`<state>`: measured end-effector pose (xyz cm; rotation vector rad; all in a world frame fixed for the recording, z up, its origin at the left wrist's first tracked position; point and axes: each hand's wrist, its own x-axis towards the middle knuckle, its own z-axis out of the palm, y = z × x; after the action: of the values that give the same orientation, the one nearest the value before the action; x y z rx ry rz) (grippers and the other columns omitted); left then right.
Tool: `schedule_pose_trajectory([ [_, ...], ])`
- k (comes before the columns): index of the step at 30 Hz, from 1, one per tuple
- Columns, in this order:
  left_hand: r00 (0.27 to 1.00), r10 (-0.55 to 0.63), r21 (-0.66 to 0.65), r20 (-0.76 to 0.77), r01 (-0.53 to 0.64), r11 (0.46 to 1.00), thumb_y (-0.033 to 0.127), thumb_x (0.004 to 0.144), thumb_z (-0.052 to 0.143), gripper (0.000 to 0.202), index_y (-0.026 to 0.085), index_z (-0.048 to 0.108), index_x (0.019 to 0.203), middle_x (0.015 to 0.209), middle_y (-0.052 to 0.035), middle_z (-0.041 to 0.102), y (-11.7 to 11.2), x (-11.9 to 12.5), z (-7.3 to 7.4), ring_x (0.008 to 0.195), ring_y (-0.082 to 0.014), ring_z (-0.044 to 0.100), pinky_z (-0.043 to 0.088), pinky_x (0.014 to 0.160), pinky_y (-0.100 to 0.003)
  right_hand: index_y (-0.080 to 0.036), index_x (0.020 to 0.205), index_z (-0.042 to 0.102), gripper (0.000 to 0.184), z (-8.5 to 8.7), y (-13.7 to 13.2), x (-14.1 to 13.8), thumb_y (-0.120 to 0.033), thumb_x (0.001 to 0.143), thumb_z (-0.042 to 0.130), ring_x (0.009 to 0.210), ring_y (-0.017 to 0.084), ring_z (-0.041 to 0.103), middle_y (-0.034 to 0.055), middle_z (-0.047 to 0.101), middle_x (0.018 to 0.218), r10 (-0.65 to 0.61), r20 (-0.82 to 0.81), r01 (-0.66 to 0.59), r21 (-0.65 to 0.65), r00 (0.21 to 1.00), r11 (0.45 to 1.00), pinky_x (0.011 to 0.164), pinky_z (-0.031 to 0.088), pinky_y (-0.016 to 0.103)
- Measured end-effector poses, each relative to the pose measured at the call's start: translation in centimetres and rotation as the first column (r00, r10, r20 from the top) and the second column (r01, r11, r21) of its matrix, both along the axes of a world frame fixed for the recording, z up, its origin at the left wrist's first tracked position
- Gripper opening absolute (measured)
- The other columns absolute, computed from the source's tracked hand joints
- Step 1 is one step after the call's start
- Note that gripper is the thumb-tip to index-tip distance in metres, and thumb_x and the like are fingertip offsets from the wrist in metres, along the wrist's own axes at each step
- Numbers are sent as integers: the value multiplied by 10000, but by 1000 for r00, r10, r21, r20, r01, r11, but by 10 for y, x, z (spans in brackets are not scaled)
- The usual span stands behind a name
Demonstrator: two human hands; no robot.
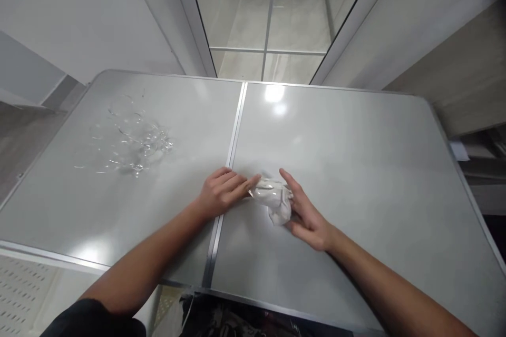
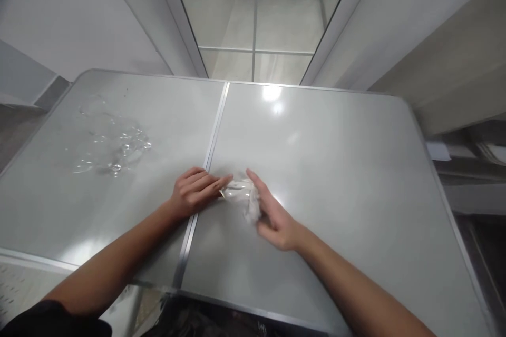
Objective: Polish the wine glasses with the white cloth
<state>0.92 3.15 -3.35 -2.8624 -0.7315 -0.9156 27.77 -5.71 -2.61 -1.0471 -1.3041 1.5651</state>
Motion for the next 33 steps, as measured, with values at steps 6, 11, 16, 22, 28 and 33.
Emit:
schedule_pose_trajectory([
  [6, 999, -38, 63, -30, 40, 997, 365, 1033, 572, 444, 178, 532, 1433, 663, 30, 604, 0, 2, 2, 596, -144, 581, 425, 629, -307, -368, 1664, 25, 921, -1, 6, 7, -366, 967, 627, 646, 202, 636, -39, 665, 734, 97, -65, -98, -13, 993, 995, 720, 575, 394],
  [11, 992, -113, 96, -50, 117, 988, 334, 1031, 574, 443, 178, 516, 1442, 696, 25, 608, 2, 2, 4, 622, -143, 603, 459, 638, -298, -405, 1647, 164, 818, -14, 6, 5, -154, 977, 561, 1254, 308, 650, 82, 656, 1403, 27, 471, -318, 552, 882, 771, 1133, 426, 660],
  [16, 986, -162, 105, -39, 166, 981, 380, 1016, 602, 433, 133, 562, 1369, 689, 20, 614, 0, 1, 7, 598, -132, 605, 481, 609, -280, -461, 1567, 361, 755, -11, 9, -6, -48, 959, 537, 1330, 307, 610, 38, 667, 1416, -178, 592, -385, 694, 786, 609, 1202, 160, 790],
  [22, 987, -138, 156, 87, 124, 980, 427, 971, 666, 330, 203, 664, 1212, 688, 18, 665, 0, 2, 7, 579, -113, 619, 469, 596, -263, -296, 1582, 367, 710, 2, 6, -22, -371, 950, 681, 868, 245, 729, 56, 763, 1004, -157, 136, 137, 145, 978, 980, 829, 611, 428],
  [28, 962, -73, 56, 265, 60, 997, 358, 945, 689, 217, 221, 617, 1096, 920, -62, 682, -1, 10, 5, 768, -167, 635, 508, 680, -303, -297, 1554, 404, 754, 10, 12, -20, -489, 903, 733, 707, 206, 661, -20, 674, 747, -350, -129, 340, -97, 928, 936, 767, 582, 389],
  [33, 855, 63, -366, 516, 153, 918, 463, 1000, 579, 289, 237, 424, 911, 799, 20, 468, -9, 17, -4, 603, -113, 447, 358, 498, -223, -341, 1600, 321, 717, -1, 6, -15, -487, 970, 632, 768, 241, 710, 38, 738, 929, -247, 126, 224, 173, 961, 959, 765, 611, 432],
])
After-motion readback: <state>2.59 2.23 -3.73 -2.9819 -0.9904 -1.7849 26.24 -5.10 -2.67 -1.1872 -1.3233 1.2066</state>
